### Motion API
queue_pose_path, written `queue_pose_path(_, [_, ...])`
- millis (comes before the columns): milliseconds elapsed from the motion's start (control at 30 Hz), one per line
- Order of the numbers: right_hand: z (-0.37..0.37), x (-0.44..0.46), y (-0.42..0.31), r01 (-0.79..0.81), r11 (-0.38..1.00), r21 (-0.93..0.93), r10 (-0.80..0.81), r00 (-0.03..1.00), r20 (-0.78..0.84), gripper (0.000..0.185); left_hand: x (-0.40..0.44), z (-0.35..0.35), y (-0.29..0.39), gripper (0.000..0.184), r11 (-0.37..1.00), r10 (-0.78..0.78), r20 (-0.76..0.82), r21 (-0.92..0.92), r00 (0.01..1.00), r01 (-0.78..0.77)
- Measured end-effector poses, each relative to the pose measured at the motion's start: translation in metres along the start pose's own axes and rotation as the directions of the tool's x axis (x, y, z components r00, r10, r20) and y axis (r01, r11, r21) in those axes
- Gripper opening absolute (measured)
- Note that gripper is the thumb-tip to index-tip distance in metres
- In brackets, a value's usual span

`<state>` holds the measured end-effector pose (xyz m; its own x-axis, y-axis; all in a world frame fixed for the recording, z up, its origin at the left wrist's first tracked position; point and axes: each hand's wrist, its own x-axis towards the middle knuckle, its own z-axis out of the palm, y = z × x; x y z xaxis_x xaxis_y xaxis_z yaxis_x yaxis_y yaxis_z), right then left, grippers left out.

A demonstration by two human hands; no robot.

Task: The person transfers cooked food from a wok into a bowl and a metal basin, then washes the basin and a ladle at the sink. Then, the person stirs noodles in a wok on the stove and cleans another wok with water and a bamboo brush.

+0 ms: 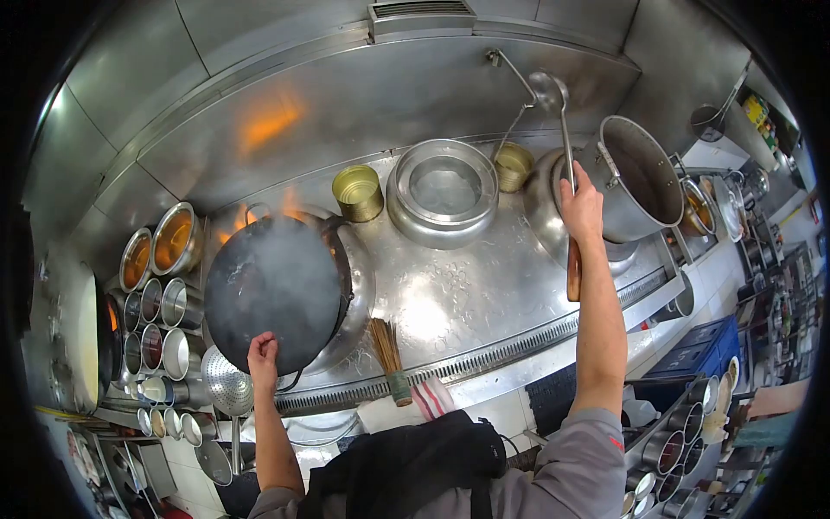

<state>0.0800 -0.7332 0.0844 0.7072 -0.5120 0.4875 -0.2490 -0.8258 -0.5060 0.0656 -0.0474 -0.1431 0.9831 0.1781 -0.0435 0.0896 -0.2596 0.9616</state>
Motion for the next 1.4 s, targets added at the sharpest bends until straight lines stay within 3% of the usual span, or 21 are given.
queue_pose_path(167, [0.025,-0.047,-0.031,0.101,0.992,0.071,-0.081,0.968,-0.236,0.047,-0.009,-0.007,0.003,0.024,0.999,-0.009,-0.036,-0.045,0.999,0.007])
queue_pose_path(233, [0.041,-0.075,-0.042,0.05,0.978,0.202,-0.022,0.99,-0.143,0.048,-0.014,-0.008,0.005,0.022,0.998,-0.026,-0.046,-0.065,0.999,0.023])
queue_pose_path(300, [0.062,-0.097,-0.052,-0.109,0.97,0.217,0.088,0.991,0.103,0.049,-0.021,-0.005,0.008,0.019,0.996,-0.053,-0.06,-0.07,0.997,0.048])
queue_pose_path(367, [0.117,-0.108,-0.03,-0.073,0.961,0.267,0.026,0.984,0.174,0.05,-0.026,-0.003,0.012,0.019,0.999,-0.029,-0.045,-0.025,0.999,0.028])
queue_pose_path(467, [0.199,-0.105,-0.005,-0.029,0.996,0.089,0.006,0.97,0.244,0.047,-0.031,0.0,0.012,0.02,1.0,0.007,-0.026,0.017,1.0,-0.006])
queue_pose_path(567, [0.261,-0.099,0.004,-0.078,0.996,-0.047,0.088,0.958,0.274,0.036,-0.037,0.002,0.018,0.022,0.997,0.055,-0.027,0.046,0.998,-0.054])
queue_pose_path(600, [0.259,-0.088,-0.001,-0.406,0.9,0.158,0.272,0.807,0.525,0.024,-0.038,0.003,0.02,0.023,0.998,0.052,-0.026,0.027,0.998,-0.051])
queue_pose_path(633, [0.252,-0.087,0.0,-0.614,0.683,0.396,0.28,0.72,0.634,0.018,-0.04,0.003,0.022,0.024,0.999,0.045,-0.034,0.009,0.998,-0.045])
queue_pose_path(667, [0.244,-0.086,-0.001,-0.767,0.36,0.531,0.229,0.625,0.746,0.018,-0.04,0.002,0.023,0.023,0.998,0.062,-0.027,0.007,0.998,-0.061])
queue_pose_path(767, [0.204,-0.097,-0.002,-0.835,0.18,0.52,0.104,0.542,0.834,0.018,-0.024,0.001,0.01,0.022,0.996,0.084,-0.039,-0.016,0.996,-0.084])
queue_pose_path(800, [0.181,-0.103,-0.018,-0.834,0.212,0.509,0.173,0.544,0.821,0.016,-0.018,0.002,0.012,0.023,0.996,0.086,-0.037,0.012,0.996,-0.086])
queue_pose_path(833, [0.163,-0.107,-0.019,-0.84,0.197,0.505,0.097,0.53,0.843,0.015,-0.009,0.005,0.015,0.023,0.996,0.087,-0.029,0.038,0.996,-0.086])
queue_pose_path(900, [0.116,-0.115,-0.052,-0.852,0.167,0.497,0.155,0.52,0.84,0.024,0.013,0.015,0.01,0.021,0.987,0.146,-0.003,0.068,0.989,-0.145])
queue_pose_path(1100, [0.026,-0.133,-0.14,-0.91,0.239,0.338,-0.026,0.342,0.939,0.037,0.077,0.082,0.006,0.023,0.936,0.141,0.022,0.322,0.99,-0.14])
queue_pose_path(1167, [0.022,-0.148,-0.166,-0.911,0.286,0.298,-0.052,0.295,0.954,0.039,0.096,0.107,-0.008,0.023,0.992,0.051,0.053,0.116,0.997,-0.057])
queue_pose_path(1267, [0.045,-0.176,-0.194,-0.857,0.426,0.288,-0.089,0.277,0.957,0.046,0.087,0.112,0.043,0.023,0.978,-0.206,0.065,-0.004,0.976,0.207])
queue_pose_path(1300, [0.06,-0.183,-0.194,-0.841,0.456,0.29,-0.107,0.271,0.957,0.047,0.094,0.111,0.033,0.022,0.978,-0.199,0.031,0.07,0.98,0.196])
queue_pose_path(1367, [0.088,-0.192,-0.191,-0.75,0.543,0.377,-0.127,0.37,0.92,0.049,0.118,0.111,-0.003,0.021,0.958,-0.182,-0.026,0.222,0.983,0.183])
queue_pose_path(1400, [0.1,-0.196,-0.187,-0.698,0.581,0.419,-0.144,0.419,0.897,0.049,0.121,0.103,-0.019,0.018,0.844,0.08,-0.12,0.536,0.99,-0.003])
